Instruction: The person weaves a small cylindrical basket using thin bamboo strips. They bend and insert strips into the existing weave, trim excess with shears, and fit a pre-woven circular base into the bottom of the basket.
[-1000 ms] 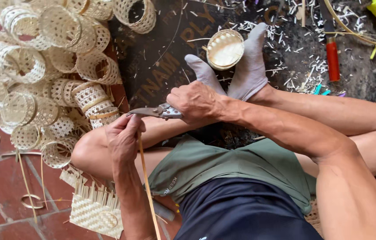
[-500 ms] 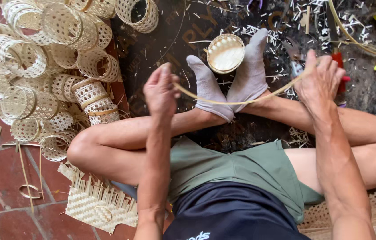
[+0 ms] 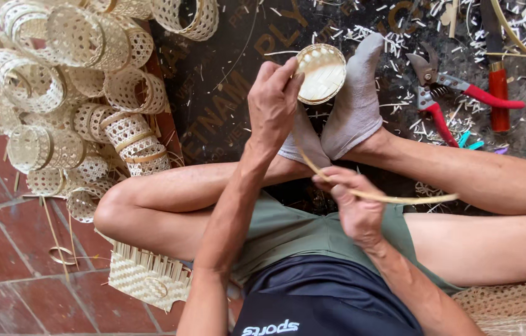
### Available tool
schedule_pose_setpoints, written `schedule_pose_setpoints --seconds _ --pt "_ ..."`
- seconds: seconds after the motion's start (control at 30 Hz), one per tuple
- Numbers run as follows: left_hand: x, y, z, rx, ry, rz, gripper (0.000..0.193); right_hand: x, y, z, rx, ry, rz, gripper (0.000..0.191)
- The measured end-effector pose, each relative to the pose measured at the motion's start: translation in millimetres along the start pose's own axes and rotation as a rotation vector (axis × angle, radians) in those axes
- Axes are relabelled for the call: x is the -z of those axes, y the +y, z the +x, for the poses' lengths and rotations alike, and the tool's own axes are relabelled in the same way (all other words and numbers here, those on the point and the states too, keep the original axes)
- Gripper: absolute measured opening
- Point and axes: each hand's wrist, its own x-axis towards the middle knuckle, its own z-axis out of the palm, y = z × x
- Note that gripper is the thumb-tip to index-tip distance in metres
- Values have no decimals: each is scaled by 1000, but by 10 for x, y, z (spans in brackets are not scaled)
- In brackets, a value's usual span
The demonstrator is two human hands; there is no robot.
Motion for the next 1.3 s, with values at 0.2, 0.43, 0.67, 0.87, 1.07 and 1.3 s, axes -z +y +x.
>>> schedule_pose_setpoints --seconds 0.2,0.43,0.67,0.87,1.07,1.3 --pt "18 -84 312 -306 -62 201 15 -195 203 16 -154 -62 240 29" --pt "83 -153 401 -430 -142 339 11 -149 480 49 -323 7 478 28" --pt "103 -197 380 -441 -161 227 16 -180 431 62 -367 23 532 27" --pt "54 -153 384 -322 -116 155 9 -168 317 58 -353 77 565 25" --pt "62 -128 445 -157 -153 62 11 -96 243 59 -420 136 582 28" --pt "98 -158 467 -81 -223 -15 14 132 237 113 -334 168 597 25"
